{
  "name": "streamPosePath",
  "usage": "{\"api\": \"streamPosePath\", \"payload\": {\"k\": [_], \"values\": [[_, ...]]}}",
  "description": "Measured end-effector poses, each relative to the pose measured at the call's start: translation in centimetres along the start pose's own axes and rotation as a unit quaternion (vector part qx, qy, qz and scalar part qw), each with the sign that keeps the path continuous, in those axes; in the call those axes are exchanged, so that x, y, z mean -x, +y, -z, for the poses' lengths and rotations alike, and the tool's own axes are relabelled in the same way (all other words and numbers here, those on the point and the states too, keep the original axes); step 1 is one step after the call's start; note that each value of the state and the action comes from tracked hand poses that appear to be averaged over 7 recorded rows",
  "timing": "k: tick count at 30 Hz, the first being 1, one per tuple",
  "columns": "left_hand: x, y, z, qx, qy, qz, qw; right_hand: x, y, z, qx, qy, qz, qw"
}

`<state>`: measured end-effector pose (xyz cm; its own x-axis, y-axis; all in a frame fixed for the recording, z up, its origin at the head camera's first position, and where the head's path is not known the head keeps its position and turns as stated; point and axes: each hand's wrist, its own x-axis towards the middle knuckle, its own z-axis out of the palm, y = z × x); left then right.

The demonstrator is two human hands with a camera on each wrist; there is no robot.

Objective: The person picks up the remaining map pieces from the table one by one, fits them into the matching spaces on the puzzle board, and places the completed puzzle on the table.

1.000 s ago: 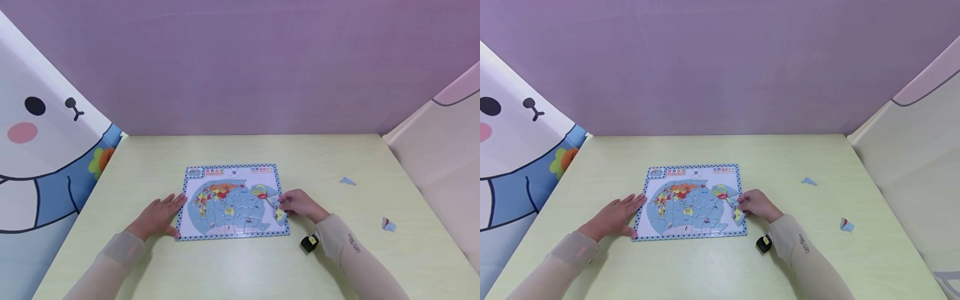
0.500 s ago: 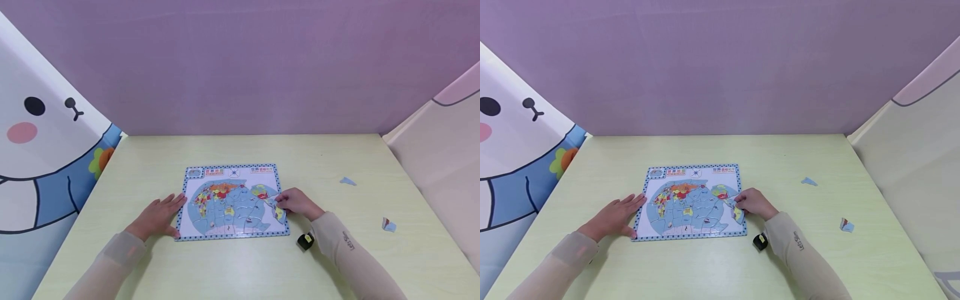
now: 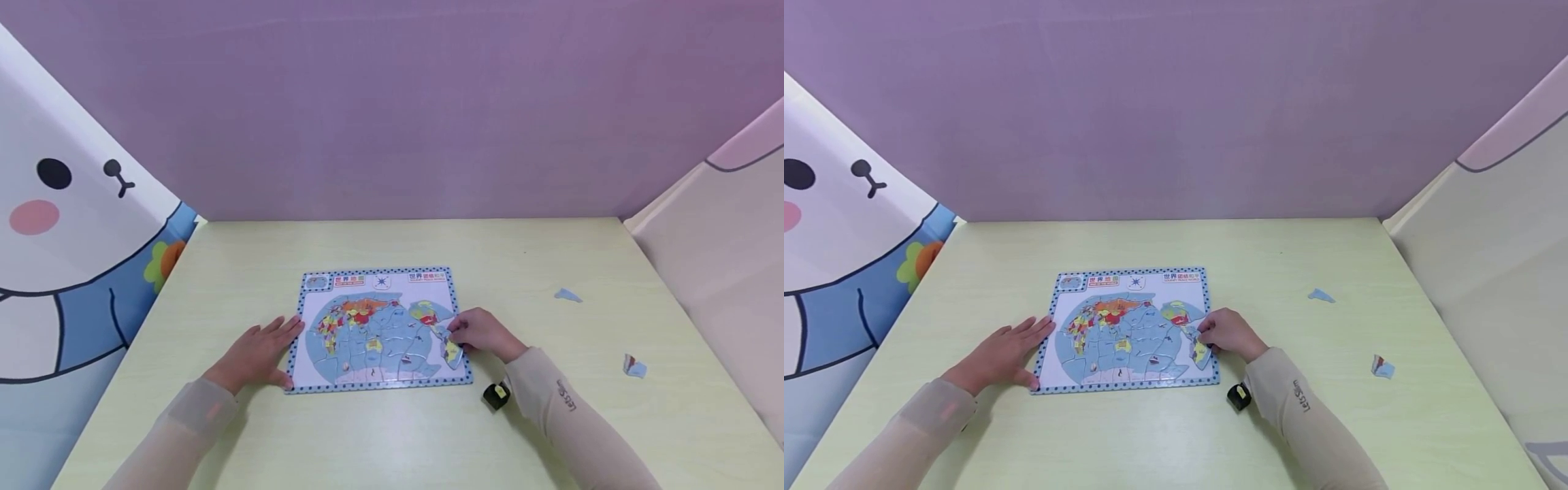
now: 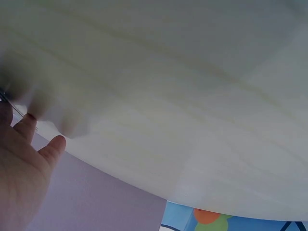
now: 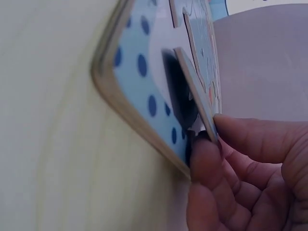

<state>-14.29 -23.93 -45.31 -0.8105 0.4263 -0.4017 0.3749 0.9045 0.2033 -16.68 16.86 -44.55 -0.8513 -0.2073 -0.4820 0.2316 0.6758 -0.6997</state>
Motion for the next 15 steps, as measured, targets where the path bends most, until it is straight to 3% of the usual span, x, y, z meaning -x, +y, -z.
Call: {"api": "streamPosePath", "payload": {"k": [15], "values": [[0.13, 0.07, -0.11, -0.004, 0.009, -0.005, 0.9999, 0.28, -0.09, -0.66, -0.011, -0.003, -0.019, 0.9998]]}}
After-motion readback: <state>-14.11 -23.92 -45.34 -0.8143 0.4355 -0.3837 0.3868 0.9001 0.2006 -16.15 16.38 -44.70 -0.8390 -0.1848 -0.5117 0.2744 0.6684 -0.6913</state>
